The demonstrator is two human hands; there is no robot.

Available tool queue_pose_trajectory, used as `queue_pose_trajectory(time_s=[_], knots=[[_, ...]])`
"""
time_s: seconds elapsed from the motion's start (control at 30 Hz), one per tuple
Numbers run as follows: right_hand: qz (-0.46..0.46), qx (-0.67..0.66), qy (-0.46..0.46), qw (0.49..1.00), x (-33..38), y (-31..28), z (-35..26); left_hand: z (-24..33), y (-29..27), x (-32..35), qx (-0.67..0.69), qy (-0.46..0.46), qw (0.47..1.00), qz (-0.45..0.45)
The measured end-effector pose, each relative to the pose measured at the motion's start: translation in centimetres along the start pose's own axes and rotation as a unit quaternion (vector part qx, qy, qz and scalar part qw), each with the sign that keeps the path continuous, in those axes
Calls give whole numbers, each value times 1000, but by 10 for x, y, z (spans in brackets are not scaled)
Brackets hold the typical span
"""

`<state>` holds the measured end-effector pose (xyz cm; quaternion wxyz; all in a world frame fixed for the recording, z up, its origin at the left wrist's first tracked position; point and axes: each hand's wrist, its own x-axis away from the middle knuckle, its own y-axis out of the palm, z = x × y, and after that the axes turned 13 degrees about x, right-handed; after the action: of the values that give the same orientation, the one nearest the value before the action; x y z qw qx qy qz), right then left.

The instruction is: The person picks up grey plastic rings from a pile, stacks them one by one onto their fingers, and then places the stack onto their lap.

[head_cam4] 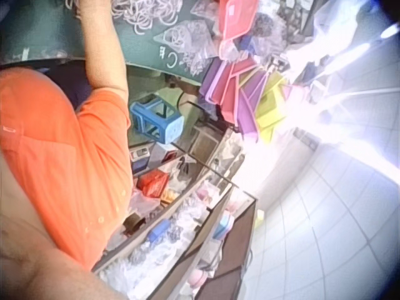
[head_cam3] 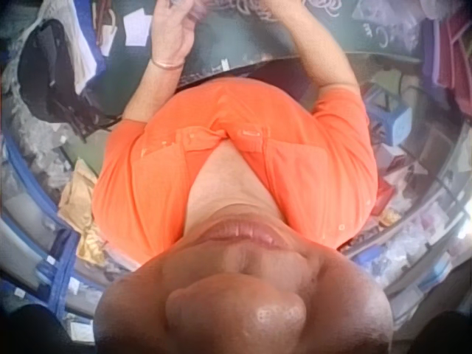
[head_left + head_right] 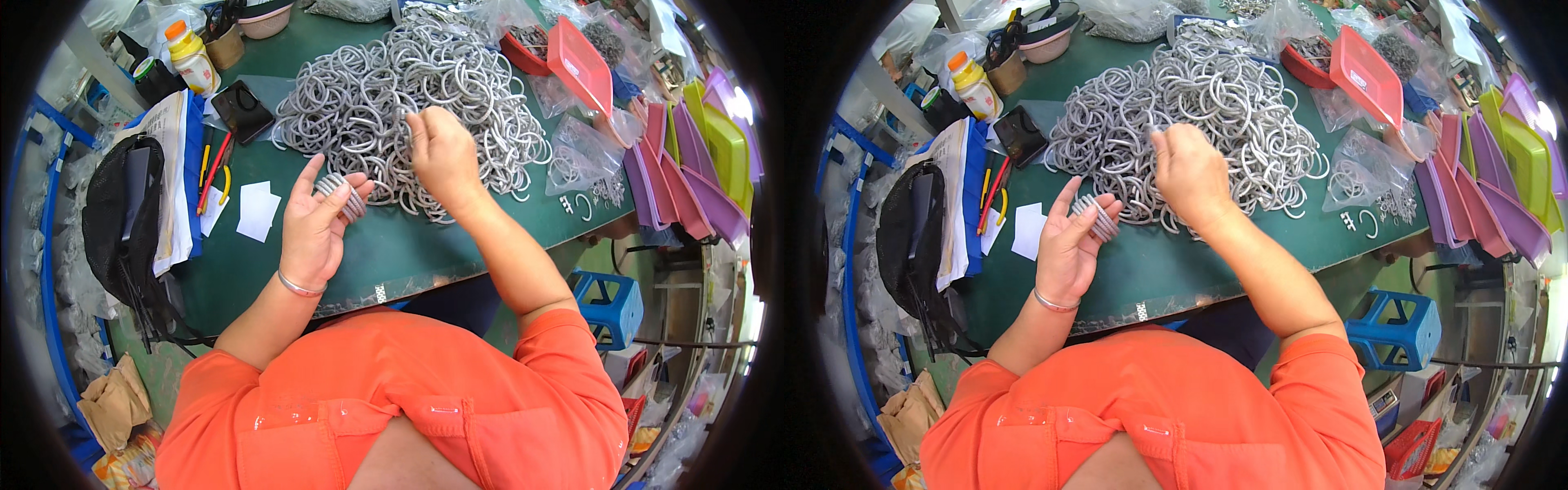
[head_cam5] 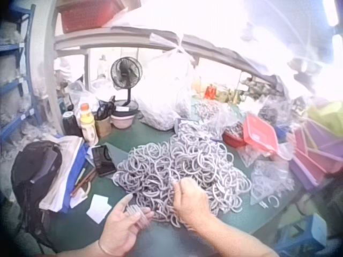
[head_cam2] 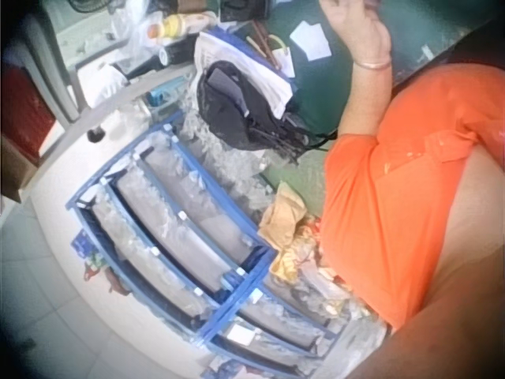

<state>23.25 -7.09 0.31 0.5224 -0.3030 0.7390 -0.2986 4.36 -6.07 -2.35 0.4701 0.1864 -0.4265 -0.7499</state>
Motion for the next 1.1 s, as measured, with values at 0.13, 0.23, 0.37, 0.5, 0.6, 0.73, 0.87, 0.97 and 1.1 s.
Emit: queue_pose_trajectory(time_s=[0.13,0.23,0.37,0.5,0.6,0.73,0.87,0.97,1.1], knots=[[-6,-175,210,962,-22,4,12,2,4,1,18,-32,999,-11],[100,-125,1,987,-27,15,-8,2,3,-1,21,-37,999,-4],[177,-105,-93,974,-29,7,-24,5,1,-2,49,-11,999,15],[180,-46,-120,975,-11,-13,-12,10,1,-4,49,3,999,6],[5,-59,-269,961,20,-7,-24,6,8,-6,112,-24,993,-3],[21,-138,-198,970,7,-1,-15,2,-7,-8,65,-28,997,25],[-84,67,-29,994,-30,17,8,10,5,-5,141,-46,989,-11],[-95,56,-52,993,-46,21,16,8,12,-1,58,-1,998,-35],[-32,35,-35,998,-41,29,11,6,8,5,-89,86,988,-96]])
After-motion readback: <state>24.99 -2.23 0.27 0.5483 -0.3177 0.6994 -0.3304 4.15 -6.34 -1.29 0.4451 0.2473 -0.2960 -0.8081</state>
